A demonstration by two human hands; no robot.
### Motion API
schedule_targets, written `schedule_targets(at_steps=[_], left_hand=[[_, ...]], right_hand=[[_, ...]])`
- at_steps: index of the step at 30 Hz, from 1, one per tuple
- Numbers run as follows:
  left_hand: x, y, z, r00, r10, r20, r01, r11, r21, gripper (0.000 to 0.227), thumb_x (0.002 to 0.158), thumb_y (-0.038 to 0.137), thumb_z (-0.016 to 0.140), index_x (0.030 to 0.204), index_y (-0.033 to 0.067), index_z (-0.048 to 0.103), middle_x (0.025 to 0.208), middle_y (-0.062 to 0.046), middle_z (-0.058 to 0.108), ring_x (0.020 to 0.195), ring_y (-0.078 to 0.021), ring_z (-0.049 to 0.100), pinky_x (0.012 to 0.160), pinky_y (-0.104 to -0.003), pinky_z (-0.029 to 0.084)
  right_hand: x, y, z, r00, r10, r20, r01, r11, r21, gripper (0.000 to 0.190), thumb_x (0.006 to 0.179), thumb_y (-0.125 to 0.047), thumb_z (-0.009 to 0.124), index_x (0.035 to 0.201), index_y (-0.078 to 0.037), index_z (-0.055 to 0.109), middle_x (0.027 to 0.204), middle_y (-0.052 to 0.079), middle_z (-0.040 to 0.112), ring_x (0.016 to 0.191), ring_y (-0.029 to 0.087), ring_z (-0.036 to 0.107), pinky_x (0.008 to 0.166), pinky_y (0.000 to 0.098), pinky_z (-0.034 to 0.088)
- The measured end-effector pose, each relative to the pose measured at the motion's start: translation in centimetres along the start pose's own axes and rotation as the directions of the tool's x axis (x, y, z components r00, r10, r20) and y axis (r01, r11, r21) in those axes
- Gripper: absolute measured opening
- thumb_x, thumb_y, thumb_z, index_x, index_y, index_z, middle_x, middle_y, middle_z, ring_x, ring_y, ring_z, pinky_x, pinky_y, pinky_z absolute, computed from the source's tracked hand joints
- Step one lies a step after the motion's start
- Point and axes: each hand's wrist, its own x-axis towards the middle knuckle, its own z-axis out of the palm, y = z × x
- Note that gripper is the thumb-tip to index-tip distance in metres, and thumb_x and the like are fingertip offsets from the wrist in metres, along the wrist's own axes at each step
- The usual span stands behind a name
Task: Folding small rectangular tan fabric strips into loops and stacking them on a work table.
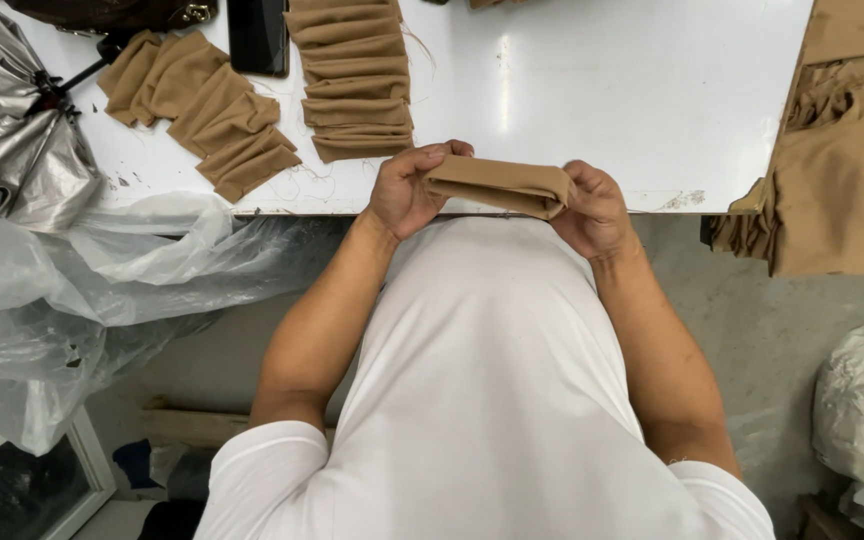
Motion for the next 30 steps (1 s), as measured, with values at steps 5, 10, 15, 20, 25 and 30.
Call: schedule_targets(at_steps=[5, 10, 15, 20, 25, 30], left_hand=[[-1.7, 1.7, -1.8, 0.996, 0.079, -0.034, -0.082, 0.989, -0.124, 0.023, 0.089, 0.019, 0.053, 0.102, 0.0016, 0.058, 0.111, -0.015, 0.066, 0.104, -0.0258, 0.071, 0.096, -0.035, 0.057], [-4.5, 3.9, -3.3, 0.989, 0.141, -0.045, -0.138, 0.988, 0.063, 0.016, 0.088, 0.017, 0.055, 0.093, 0.0027, 0.062, 0.107, -0.012, 0.062, 0.097, -0.0223, 0.069, 0.087, -0.031, 0.059], [-7.9, 5.1, -6.4, 0.969, 0.173, -0.179, -0.099, 0.928, 0.360, 0.017, 0.085, 0.014, 0.070, 0.078, 0.0061, 0.057, 0.117, -0.014, 0.059, 0.105, -0.0212, 0.061, 0.085, -0.028, 0.051], [-10.5, 6.6, -10.9, 0.923, 0.258, -0.287, -0.008, 0.757, 0.654, 0.017, 0.084, 0.008, 0.078, 0.085, 0.0019, 0.063, 0.115, -0.014, 0.060, 0.096, -0.0171, 0.058, 0.078, -0.025, 0.051], [-10.7, 9.1, -13.3, 0.890, 0.333, -0.312, 0.137, 0.456, 0.879, 0.018, 0.084, 0.006, 0.084, 0.097, 0.0004, 0.072, 0.094, -0.010, 0.065, 0.076, -0.0157, 0.066, 0.065, -0.027, 0.057], [-7.9, 9.9, -13.2, 0.808, 0.491, -0.326, 0.224, 0.255, 0.941, 0.021, 0.089, 0.010, 0.078, 0.103, 0.0133, 0.063, 0.091, 0.002, 0.065, 0.083, -0.0132, 0.061, 0.077, -0.028, 0.049]], right_hand=[[0.3, -0.6, 5.5, 0.957, 0.287, -0.035, -0.286, 0.923, -0.257, 0.018, 0.092, -0.007, 0.063, 0.104, 0.007, 0.068, 0.079, 0.014, 0.068, 0.073, 0.021, 0.068, 0.073, 0.0348, 0.055], [1.5, 0.4, 7.7, 0.920, 0.390, 0.018, -0.348, 0.839, -0.419, 0.006, 0.086, 0.001, 0.074, 0.091, 0.001, 0.075, 0.085, 0.008, 0.068, 0.082, 0.016, 0.064, 0.079, 0.0304, 0.052], [4.1, 0.9, 12.1, 0.876, 0.482, 0.008, -0.383, 0.706, -0.596, 0.014, 0.077, 0.003, 0.085, 0.084, -0.002, 0.074, 0.078, 0.005, 0.064, 0.073, 0.013, 0.059, 0.070, 0.0270, 0.050], [7.4, 3.4, 13.5, 0.841, 0.522, -0.142, -0.404, 0.430, -0.807, 0.028, 0.081, -0.015, 0.088, 0.099, -0.001, 0.072, 0.099, 0.010, 0.064, 0.089, 0.021, 0.061, 0.079, 0.0340, 0.052], [10.0, 6.7, 13.1, 0.896, 0.419, -0.151, -0.189, 0.051, -0.981, 0.031, 0.085, -0.028, 0.088, 0.105, -0.006, 0.076, 0.103, 0.016, 0.068, 0.104, 0.035, 0.066, 0.089, 0.0463, 0.050], [11.9, 9.0, 13.1, 0.933, 0.287, -0.216, -0.183, -0.139, -0.973, 0.018, 0.100, -0.031, 0.064, 0.097, -0.014, 0.061, 0.083, 0.003, 0.064, 0.074, 0.023, 0.054, 0.068, 0.0361, 0.042]])
